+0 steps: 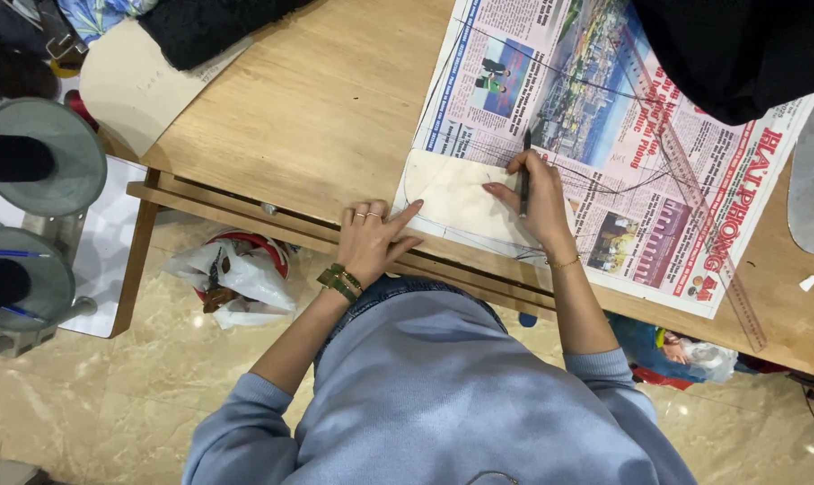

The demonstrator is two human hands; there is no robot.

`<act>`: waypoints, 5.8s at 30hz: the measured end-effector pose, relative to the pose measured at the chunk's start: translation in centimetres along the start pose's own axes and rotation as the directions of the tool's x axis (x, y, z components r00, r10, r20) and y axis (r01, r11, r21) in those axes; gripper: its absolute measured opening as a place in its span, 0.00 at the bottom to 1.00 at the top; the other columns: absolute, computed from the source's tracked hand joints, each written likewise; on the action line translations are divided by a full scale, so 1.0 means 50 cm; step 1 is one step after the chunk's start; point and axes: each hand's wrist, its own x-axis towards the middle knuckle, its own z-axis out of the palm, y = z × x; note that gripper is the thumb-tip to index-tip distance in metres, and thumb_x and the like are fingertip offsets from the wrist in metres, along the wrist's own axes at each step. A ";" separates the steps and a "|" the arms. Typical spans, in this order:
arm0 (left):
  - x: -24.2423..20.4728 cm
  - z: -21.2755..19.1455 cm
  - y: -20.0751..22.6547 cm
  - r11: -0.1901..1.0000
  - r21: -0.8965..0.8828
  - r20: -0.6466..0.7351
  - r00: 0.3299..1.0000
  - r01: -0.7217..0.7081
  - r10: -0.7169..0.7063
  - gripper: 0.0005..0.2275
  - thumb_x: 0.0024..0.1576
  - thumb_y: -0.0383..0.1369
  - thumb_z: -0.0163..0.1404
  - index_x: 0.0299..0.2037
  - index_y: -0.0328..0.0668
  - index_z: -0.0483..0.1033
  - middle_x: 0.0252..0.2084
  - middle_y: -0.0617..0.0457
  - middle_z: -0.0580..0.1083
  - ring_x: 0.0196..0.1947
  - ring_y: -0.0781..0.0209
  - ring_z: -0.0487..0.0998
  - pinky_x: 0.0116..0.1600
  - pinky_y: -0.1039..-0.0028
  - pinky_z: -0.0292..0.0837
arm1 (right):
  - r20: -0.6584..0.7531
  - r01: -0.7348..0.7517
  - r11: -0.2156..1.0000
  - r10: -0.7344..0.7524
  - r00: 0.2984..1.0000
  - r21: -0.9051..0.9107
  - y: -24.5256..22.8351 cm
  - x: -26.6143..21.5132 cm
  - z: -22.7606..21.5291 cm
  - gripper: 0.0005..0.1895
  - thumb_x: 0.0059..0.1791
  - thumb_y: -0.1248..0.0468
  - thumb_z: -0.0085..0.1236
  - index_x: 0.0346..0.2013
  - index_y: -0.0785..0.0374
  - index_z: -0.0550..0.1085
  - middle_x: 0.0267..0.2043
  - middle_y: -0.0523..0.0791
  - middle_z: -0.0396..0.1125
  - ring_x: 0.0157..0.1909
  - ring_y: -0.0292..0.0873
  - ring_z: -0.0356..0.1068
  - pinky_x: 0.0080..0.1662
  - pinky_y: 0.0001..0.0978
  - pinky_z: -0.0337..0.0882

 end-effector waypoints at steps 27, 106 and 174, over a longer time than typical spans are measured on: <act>-0.004 -0.007 0.009 0.998 0.056 -0.014 1.000 0.021 -0.020 0.29 0.56 0.64 0.46 0.67 0.71 0.69 0.40 0.58 0.64 0.43 0.56 0.69 0.47 0.61 0.64 | -0.050 -0.011 1.000 0.011 0.999 0.010 -0.012 -0.013 0.016 0.24 0.42 0.56 0.77 0.42 0.55 0.69 0.37 0.43 0.66 0.44 0.49 0.63 0.55 0.42 0.55; -0.006 -0.004 -0.002 0.997 0.076 0.039 0.999 -0.016 0.013 0.33 0.57 0.65 0.45 0.71 0.66 0.65 0.42 0.57 0.64 0.44 0.54 0.67 0.48 0.60 0.60 | -0.152 0.025 1.000 -0.023 0.988 0.015 0.014 -0.025 0.048 0.25 0.41 0.53 0.77 0.41 0.55 0.70 0.40 0.44 0.60 0.49 0.50 0.58 0.54 0.44 0.52; 0.148 -0.013 -0.037 0.966 0.094 -0.244 0.946 0.241 -0.212 0.21 0.61 0.39 0.58 0.64 0.45 0.76 0.67 0.44 0.71 0.69 0.41 0.67 0.71 0.44 0.50 | -0.491 -0.152 0.900 -0.077 0.868 -0.409 0.382 -0.153 -0.403 0.14 0.52 0.58 0.68 0.42 0.55 0.70 0.44 0.49 0.67 0.49 0.60 0.68 0.49 0.53 0.67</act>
